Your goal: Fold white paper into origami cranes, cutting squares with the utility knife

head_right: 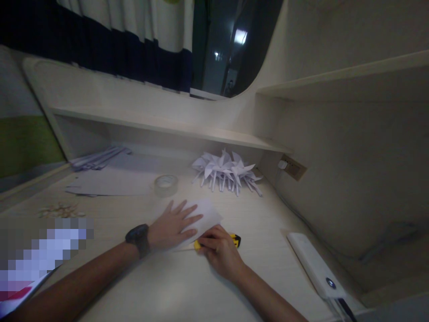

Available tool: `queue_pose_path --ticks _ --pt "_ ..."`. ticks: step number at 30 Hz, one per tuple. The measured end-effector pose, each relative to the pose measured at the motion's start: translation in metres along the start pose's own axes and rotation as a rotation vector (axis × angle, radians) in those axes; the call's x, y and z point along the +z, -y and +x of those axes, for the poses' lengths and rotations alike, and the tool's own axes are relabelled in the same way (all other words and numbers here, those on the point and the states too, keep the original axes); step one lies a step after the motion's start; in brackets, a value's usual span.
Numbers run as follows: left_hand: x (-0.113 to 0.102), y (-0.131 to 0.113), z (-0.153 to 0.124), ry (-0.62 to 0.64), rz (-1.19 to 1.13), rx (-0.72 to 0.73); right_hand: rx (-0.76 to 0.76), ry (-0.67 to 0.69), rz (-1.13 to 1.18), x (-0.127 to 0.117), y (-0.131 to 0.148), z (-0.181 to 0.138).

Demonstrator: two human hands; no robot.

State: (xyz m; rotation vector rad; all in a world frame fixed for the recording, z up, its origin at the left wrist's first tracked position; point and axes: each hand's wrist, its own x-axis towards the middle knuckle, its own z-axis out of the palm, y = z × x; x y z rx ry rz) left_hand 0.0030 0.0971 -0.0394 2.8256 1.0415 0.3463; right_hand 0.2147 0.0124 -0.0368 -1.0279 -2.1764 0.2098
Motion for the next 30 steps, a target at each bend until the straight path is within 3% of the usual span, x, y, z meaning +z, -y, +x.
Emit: queue_pose_path --ticks 10,30 --pt "-0.001 -0.002 -0.001 -0.011 0.006 -0.006 0.052 0.026 -0.058 0.008 0.004 0.002" --pt "-0.002 -0.003 -0.001 -0.007 0.005 -0.006 0.012 0.042 0.021 0.015 0.027 0.003"
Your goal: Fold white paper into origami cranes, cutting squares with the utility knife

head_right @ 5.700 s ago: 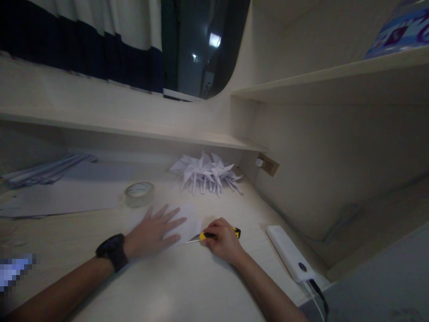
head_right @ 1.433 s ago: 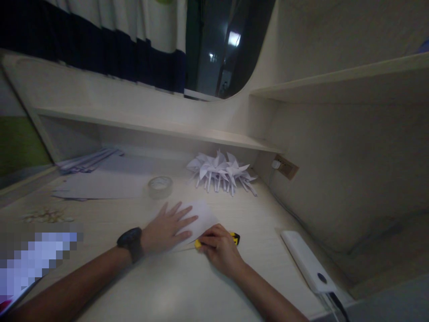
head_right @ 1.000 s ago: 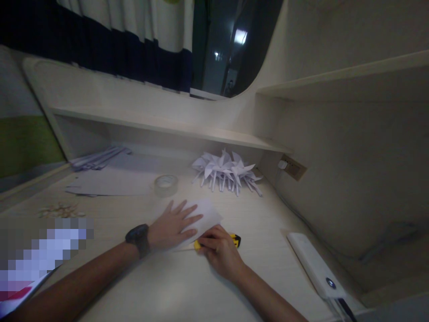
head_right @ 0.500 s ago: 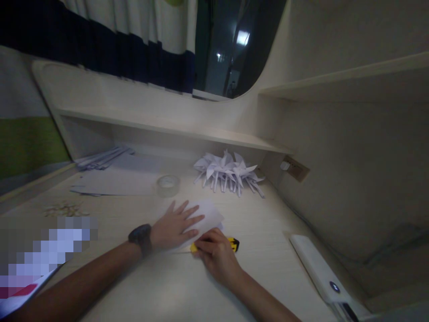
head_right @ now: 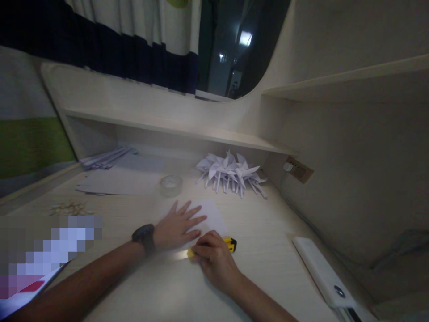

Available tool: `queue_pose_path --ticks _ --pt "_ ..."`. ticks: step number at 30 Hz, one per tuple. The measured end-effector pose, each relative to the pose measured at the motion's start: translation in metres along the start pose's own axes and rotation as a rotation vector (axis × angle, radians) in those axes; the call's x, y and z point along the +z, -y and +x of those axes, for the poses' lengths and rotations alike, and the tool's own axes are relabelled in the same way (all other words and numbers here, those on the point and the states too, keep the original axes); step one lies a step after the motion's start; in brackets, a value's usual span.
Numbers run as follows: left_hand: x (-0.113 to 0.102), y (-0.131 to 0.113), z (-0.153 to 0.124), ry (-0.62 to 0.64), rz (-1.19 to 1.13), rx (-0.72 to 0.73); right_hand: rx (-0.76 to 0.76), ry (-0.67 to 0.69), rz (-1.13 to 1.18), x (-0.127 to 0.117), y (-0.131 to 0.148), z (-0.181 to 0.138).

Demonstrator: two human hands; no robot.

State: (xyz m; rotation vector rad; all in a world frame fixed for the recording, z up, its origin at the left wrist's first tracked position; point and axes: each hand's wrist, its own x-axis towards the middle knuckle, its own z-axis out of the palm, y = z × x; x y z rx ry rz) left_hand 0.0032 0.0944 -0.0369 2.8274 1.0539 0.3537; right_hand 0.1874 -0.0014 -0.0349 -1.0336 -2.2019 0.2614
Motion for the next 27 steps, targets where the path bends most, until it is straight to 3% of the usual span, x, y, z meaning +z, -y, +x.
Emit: queue_pose_path --ticks 8,14,19,27 --pt "-0.003 -0.001 0.0 0.001 -0.03 -0.015 -0.064 0.043 0.027 -0.016 -0.003 -0.014" --pt "-0.01 -0.006 -0.002 -0.05 -0.033 -0.011 -0.073 0.051 -0.092 -0.052 -0.039 -0.035" --pt "-0.015 -0.015 -0.003 -0.052 -0.086 0.106 0.012 0.036 -0.267 -0.082 -0.068 -0.06" --pt "-0.008 -0.024 -0.017 0.004 -0.087 0.073 0.055 0.043 -0.411 -0.098 -0.098 -0.077"
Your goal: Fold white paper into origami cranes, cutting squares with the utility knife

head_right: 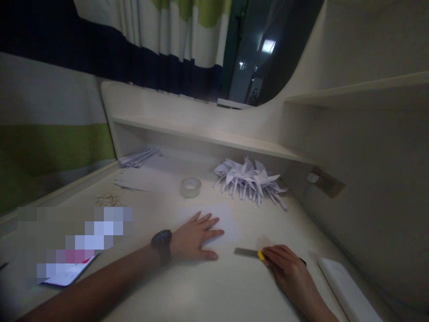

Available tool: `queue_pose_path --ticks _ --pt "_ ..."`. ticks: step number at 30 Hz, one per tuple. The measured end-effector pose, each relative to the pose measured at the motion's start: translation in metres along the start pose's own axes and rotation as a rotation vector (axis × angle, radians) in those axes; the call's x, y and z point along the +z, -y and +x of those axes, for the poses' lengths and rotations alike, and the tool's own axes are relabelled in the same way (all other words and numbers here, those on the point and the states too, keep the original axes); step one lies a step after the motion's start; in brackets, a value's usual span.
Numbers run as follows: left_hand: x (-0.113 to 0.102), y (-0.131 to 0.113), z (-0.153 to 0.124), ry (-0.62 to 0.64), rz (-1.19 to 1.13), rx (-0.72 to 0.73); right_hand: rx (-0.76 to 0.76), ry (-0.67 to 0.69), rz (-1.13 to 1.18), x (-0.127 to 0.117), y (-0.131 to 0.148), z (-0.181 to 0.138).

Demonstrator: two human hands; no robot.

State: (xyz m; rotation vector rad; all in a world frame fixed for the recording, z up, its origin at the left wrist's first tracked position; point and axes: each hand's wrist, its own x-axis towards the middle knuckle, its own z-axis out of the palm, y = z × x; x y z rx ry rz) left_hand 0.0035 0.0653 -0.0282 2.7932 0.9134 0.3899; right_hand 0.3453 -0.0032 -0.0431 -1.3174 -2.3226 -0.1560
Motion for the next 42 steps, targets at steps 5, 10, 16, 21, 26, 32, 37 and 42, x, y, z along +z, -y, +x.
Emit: queue_pose_path --ticks 5,10,16,21,26,32,37,42 --pt "-0.002 -0.005 -0.004 -0.02 0.002 -0.02 0.038 0.016 -0.154 -0.006 -0.01 0.0" --pt "-0.001 -0.011 -0.003 -0.041 0.027 0.003 0.124 0.06 -0.31 -0.005 -0.022 0.004" --pt "-0.005 -0.021 -0.004 -0.035 0.032 0.002 0.229 0.136 -0.397 -0.006 -0.017 0.028" --pt "-0.01 -0.023 0.001 -0.035 0.016 -0.021 0.285 0.107 -0.244 -0.007 0.006 0.071" --pt "-0.016 -0.017 0.007 -0.079 0.027 -0.12 0.503 -0.152 0.344 0.013 0.01 0.121" --pt "-0.03 -0.003 0.011 -0.254 -0.034 -0.27 0.6 -0.23 0.612 0.046 0.005 0.131" --pt "-0.052 0.003 0.013 -0.467 -0.348 -0.353 0.638 -0.265 0.85 0.056 0.021 0.122" --pt "-0.078 -0.01 0.015 -0.735 -0.899 -0.478 0.638 -0.257 1.419 0.055 0.045 0.126"
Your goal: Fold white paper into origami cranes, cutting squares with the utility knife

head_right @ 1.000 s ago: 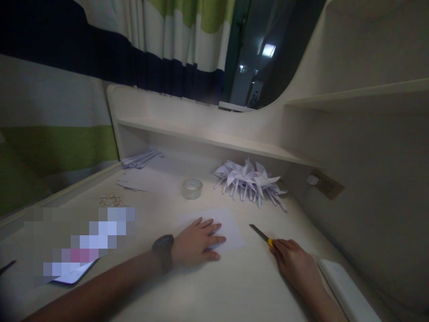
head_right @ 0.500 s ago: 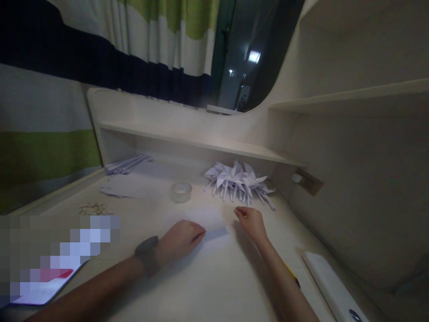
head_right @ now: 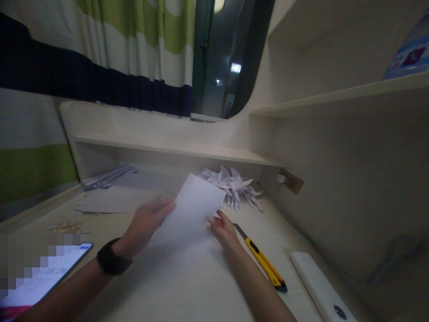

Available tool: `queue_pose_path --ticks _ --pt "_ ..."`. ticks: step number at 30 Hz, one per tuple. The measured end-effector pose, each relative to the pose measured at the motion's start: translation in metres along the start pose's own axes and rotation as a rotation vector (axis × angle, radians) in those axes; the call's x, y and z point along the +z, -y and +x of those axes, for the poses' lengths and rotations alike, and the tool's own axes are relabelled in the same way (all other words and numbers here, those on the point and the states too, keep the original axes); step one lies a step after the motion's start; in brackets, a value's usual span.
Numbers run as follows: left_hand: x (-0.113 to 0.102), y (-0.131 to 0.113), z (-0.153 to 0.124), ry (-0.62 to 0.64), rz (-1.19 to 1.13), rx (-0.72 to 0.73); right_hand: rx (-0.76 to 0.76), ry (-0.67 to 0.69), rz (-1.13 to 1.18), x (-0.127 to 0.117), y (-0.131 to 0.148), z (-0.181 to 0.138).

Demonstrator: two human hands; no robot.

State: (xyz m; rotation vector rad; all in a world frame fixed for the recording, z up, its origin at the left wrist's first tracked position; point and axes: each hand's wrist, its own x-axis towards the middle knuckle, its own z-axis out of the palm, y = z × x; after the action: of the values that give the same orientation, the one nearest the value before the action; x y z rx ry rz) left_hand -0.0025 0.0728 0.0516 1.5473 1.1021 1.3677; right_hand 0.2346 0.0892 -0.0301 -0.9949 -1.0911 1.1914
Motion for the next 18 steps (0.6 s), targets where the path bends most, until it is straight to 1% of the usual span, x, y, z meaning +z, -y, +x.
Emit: queue_pose_path --ticks 3,4,5,7,9,10,12,14,16,18 --pt "0.007 0.001 0.0 0.028 -0.331 -0.081 -0.008 0.13 0.14 0.012 0.006 -0.011" --pt "0.01 0.005 0.0 0.036 -0.405 -0.113 0.01 0.141 0.15 0.015 0.008 -0.015" --pt "0.013 0.011 0.001 0.028 -0.431 -0.14 0.034 0.127 0.144 0.016 0.009 -0.018" --pt "0.017 0.027 0.005 0.04 -0.399 -0.195 0.085 0.056 0.106 0.016 0.01 -0.02" --pt "0.018 0.045 0.008 0.095 -0.388 -0.226 0.113 -0.001 0.08 0.014 0.01 -0.02" --pt "0.018 0.054 0.01 0.125 -0.36 -0.238 0.123 -0.003 0.076 0.013 0.01 -0.019" --pt "0.017 0.07 0.011 0.162 -0.312 -0.256 0.142 0.036 0.081 0.01 0.011 -0.018" --pt "0.015 0.081 0.01 0.202 -0.28 -0.274 0.156 0.069 0.078 0.008 0.013 -0.018" --pt "0.014 0.086 0.007 0.246 -0.274 -0.29 0.165 0.08 0.072 0.005 0.014 -0.019" --pt "0.013 0.086 0.005 0.29 -0.308 -0.309 0.195 0.099 0.049 0.003 0.015 -0.019"
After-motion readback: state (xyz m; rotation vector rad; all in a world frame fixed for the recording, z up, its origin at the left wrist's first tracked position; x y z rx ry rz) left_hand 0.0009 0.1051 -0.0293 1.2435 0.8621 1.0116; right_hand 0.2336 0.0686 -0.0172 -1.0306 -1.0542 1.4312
